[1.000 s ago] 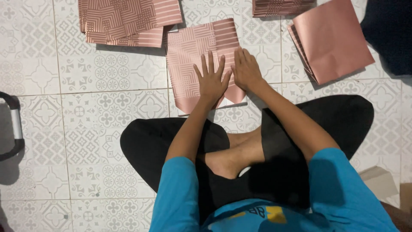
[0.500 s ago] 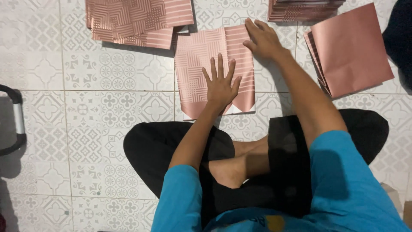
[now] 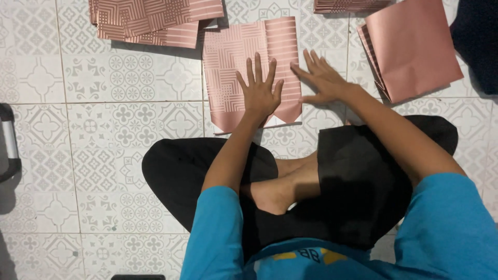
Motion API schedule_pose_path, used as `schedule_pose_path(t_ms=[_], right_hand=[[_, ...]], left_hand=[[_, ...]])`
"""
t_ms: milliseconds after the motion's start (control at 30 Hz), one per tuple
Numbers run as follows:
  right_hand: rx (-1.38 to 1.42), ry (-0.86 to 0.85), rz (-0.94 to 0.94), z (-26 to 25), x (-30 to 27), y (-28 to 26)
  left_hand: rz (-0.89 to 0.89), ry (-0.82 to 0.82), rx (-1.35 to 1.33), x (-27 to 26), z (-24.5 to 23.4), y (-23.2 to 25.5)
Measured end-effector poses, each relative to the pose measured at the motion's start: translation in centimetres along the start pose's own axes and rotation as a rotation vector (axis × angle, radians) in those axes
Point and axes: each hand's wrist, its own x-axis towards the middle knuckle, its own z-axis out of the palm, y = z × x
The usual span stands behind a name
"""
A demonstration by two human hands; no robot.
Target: Assembling decorative paper boxes by folding and tucking pre-cut sheets while sitting on the floor.
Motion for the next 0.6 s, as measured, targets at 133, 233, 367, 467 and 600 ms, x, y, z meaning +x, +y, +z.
schedule_pose_path(t_ms=[133,233,367,467,600], right_hand=[[-0.038,-0.092,0.05,0.3,-2.8,-2.9],[-0.076,-0.151,0.042,0.2,-4.0,-4.7],[-0.115,-0.178,0.075,-0.1,-4.2,-5.4],[-0.114,-0.237,0.131,-0.6,-4.1,-6.5],[-0.152,-0.251,0.175,-0.1,-3.5,-6.3]], left_hand=[[-0.024,0.059,0.053,-0.1,0.3,0.2],[-0.017,0.063,0.048,-0.2,0.1,0.2],[-0.054,-0.195,-0.004,-0.1,-4.2,0.9],[-0.062,-0.4,-0.063,0.3,-5.2,-0.2],[-0.124,-0.336,-0.104,2.8,0.9,-6.6]])
